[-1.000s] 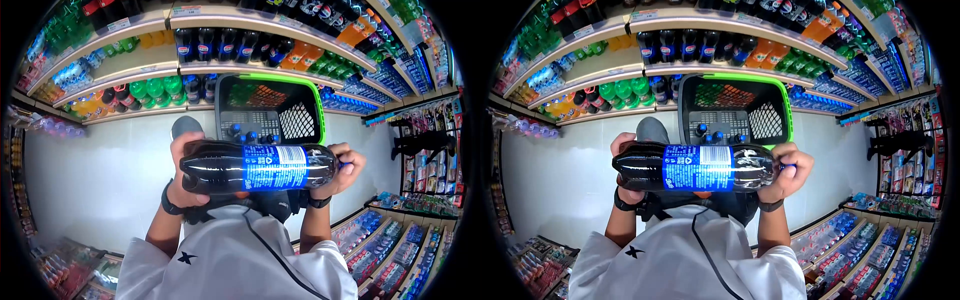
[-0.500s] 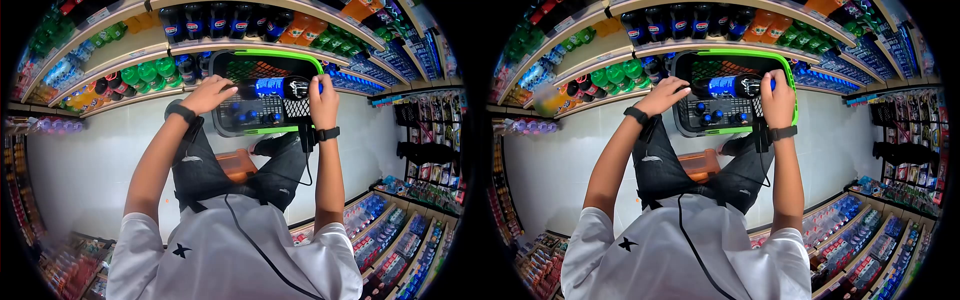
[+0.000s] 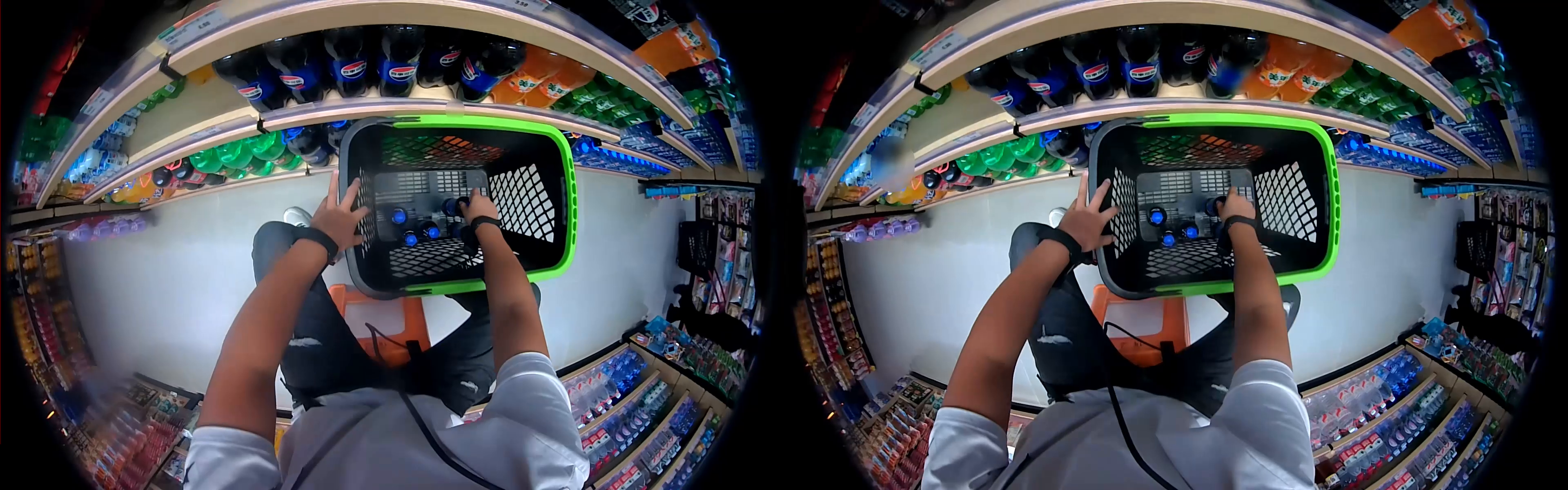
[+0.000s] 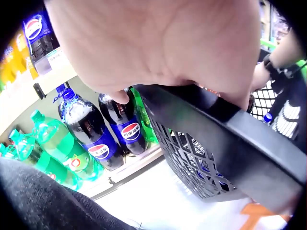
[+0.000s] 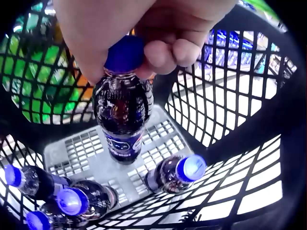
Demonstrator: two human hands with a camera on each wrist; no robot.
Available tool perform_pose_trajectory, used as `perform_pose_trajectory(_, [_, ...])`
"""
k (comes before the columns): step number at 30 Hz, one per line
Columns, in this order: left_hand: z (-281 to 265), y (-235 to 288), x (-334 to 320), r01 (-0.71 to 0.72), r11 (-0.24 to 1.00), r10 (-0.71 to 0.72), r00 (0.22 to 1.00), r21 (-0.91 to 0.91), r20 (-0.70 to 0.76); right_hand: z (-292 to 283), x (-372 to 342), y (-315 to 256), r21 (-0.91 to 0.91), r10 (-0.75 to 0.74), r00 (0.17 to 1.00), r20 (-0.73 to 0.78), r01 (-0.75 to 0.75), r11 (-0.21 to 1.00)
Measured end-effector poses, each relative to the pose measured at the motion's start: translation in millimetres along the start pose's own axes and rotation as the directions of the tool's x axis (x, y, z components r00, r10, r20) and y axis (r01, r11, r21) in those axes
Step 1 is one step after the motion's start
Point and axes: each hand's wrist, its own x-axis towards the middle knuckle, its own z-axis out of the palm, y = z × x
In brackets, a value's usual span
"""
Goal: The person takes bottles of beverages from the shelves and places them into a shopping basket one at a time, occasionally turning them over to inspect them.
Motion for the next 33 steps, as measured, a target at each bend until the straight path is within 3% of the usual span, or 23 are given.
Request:
perform_pose_trajectory(5, [-4.9, -4.8, -2.9, -0.066, 0.998, 0.066, 0.998, -0.004, -0.001, 72.0, 28.8, -13.5, -0.003, 0.050, 0.980, 0.191, -0.050, 0.999])
perform_pose_trajectory(8, [-10.2, -2.3, -2.7, -0.047, 0.998, 0.048, 0.998, -0.037, 0.027, 71.6, 13.8, -17.5, 0.111, 0.117, 0.980, 0.159, -0.135, 0.985])
perform_pose_trajectory(10, [-5.8, -2.9, -3.3, -0.050, 0.997, 0.051, 0.999, -0.066, 0.010, 85.4, 20.8, -9.9, 0.032, 0.026, 0.998, 0.062, -0.028, 0.999])
perform_pose_trajectory(13, [4.8, -4.7, -4.8, -0.062, 0.994, 0.058, 0.997, -0.092, -0.044, 90.7, 34.9, 6.6, 0.024, 0.158, 0.951, 0.266, -0.170, 0.985])
perform_pose_trajectory(14, [16.0, -6.0, -1.4, -0.036, 0.999, 0.037, 0.998, 0.022, -0.046, 73.8, 24.9, 3.3, -0.035, 0.159, 0.938, 0.308, -0.156, 0.987])
perform_pose_trajectory(15, [24.8, -8.6, 3.4, -0.009, 1.000, 0.010, 0.999, 0.026, -0.039, 63.8, 18.1, 0.2, -0.086, 0.123, 0.967, 0.223, -0.106, 0.991])
perform_pose_trajectory(17, [31.3, -10.7, 10.5, 0.017, 1.000, -0.017, 1.000, -0.006, 0.005, 34.3, 6.4, -5.0, -0.015, 0.180, 0.965, 0.192, -0.180, 0.983])
perform_pose_trajectory(20, [23.3, -4.2, 17.1, 0.071, 0.996, -0.075, 0.994, 0.044, 0.080, -23.1, -28.7, -11.3, -0.069, -0.047, 0.999, -0.016, 0.045, 0.997])
perform_pose_trajectory(21, [25.9, -5.2, 19.8, 0.083, 0.996, -0.086, 0.993, 0.041, 0.076, -53.0, -44.6, -18.2, 0.030, -0.120, 0.982, -0.147, 0.125, 0.992])
perform_pose_trajectory(22, [31.0, -5.9, 22.5, 0.094, 0.995, -0.096, 0.992, 0.032, 0.077, -86.7, -60.3, -23.1, 0.107, -0.179, 0.944, -0.278, 0.215, 0.971])
perform_pose_trajectory(23, [30.7, -3.6, 22.3, 0.093, 0.995, -0.096, 0.992, 0.039, 0.079, -128.7, -86.1, -29.3, 0.148, -0.278, 0.844, -0.459, 0.381, 0.912])
perform_pose_trajectory(24, [27.6, -3.5, 23.4, 0.095, 0.994, -0.098, 0.992, 0.047, 0.077, -177.6, -115.9, -36.9, 0.141, -0.352, 0.696, -0.626, 0.546, 0.826])
perform_pose_trajectory(26, [27.5, -7.0, 27.0, 0.078, 0.996, -0.081, 0.993, 0.037, 0.089, -283.5, -178.3, -52.9, 0.043, -0.379, 0.489, -0.786, 0.653, 0.756])
perform_pose_trajectory(27, [29.5, -7.7, 28.2, 0.075, 0.997, -0.077, 0.994, 0.027, 0.080, -336.4, -208.2, -61.0, -0.038, -0.407, 0.346, -0.845, 0.722, 0.691])
perform_pose_trajectory(28, [32.5, -9.5, 28.9, 0.073, 0.997, -0.074, 0.994, 0.018, 0.075, -384.9, -238.2, -70.0, 0.008, -0.353, 0.353, -0.867, 0.717, 0.697])
perform_pose_trajectory(30, [36.7, -10.6, 34.5, 0.070, 0.997, -0.073, 0.993, 0.038, 0.090, -474.9, -277.5, -87.7, -0.121, -0.372, 0.181, -0.910, 0.744, 0.657])
perform_pose_trajectory(33, [40.9, -15.5, 40.9, 0.039, 0.999, -0.039, 0.994, 0.006, 0.098, -584.2, -309.9, -117.7, -0.357, -0.483, 0.023, -0.875, 0.645, 0.676])
